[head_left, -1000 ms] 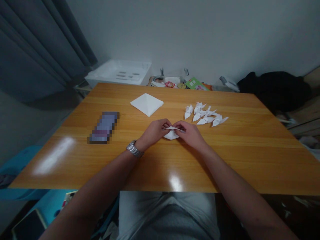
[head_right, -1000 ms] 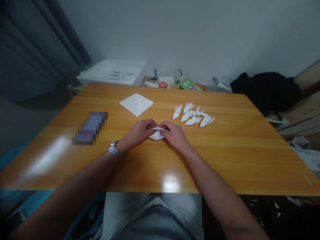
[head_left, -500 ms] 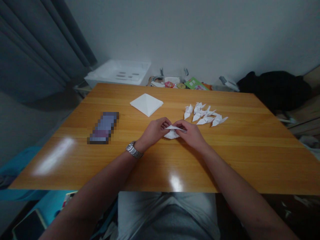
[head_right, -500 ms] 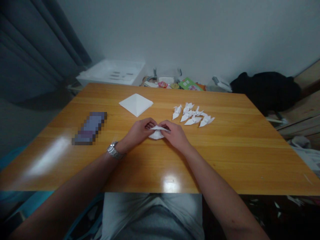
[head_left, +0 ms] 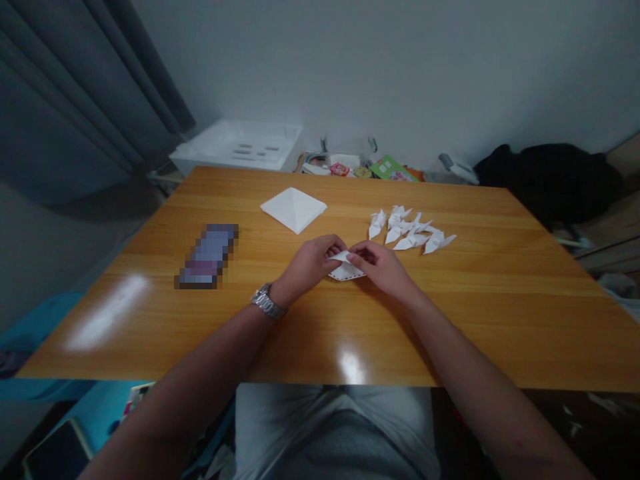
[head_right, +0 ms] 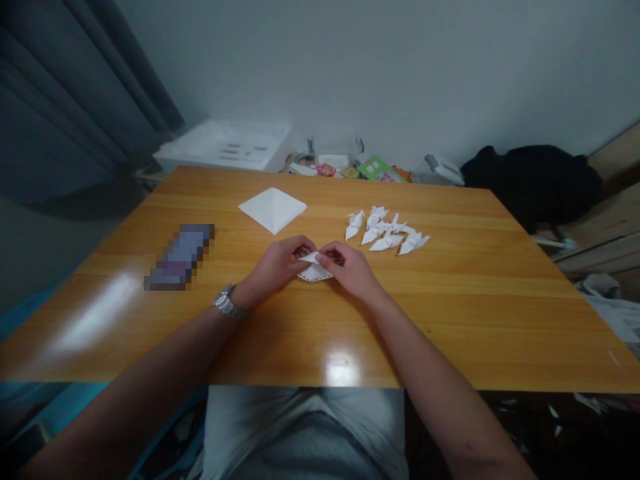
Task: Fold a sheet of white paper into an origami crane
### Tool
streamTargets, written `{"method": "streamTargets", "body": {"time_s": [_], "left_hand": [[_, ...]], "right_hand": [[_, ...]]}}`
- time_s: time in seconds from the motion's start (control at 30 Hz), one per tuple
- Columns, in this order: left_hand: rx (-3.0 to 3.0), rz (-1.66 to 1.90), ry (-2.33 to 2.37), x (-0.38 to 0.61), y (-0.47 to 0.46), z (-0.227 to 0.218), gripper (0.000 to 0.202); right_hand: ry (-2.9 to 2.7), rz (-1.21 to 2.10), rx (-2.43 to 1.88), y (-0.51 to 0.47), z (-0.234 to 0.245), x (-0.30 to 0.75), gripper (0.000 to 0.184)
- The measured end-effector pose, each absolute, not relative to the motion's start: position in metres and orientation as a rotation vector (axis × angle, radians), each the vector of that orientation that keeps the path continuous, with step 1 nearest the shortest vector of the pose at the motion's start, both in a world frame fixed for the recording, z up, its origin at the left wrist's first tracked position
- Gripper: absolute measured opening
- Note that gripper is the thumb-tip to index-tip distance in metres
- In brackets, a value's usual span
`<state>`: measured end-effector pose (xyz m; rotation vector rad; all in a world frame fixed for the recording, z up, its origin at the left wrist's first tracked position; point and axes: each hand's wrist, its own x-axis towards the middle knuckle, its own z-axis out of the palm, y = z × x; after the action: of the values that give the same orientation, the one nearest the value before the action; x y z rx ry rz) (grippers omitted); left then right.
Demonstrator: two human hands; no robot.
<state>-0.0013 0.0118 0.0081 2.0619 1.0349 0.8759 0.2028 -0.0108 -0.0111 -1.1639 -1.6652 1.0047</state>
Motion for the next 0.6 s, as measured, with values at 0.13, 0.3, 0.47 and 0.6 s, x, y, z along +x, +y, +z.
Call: {"method": "streamTargets", "body": {"time_s": [0.13,0.3,0.47,0.6], "left_hand": [[2.081,0.855,0.987,-0.0027,0.0122,0.0085,0.022],[2.106,0.809,0.948,-0.0057,0.0127,0.0104,0.023],[2.154,0.766,0.884,-0.008,0.0103,0.0157,0.031],[2.14,0.797,0.892,-0.0068,0.0094,0.0157,0.03]], "right_hand": [[-1.665,1.032,-1.187,-0.0084,-0.014,0.2036,0.024],[-1.675,1.024,-1.19,-0.0083,-0.0143,0.2053,0.023],[-1.703,0.985,-1.23,-0.01,-0.0114,0.2061,0.025],[-1.691,0.995,-1.207,-0.011,-0.009,0.2049,0.027]]}}
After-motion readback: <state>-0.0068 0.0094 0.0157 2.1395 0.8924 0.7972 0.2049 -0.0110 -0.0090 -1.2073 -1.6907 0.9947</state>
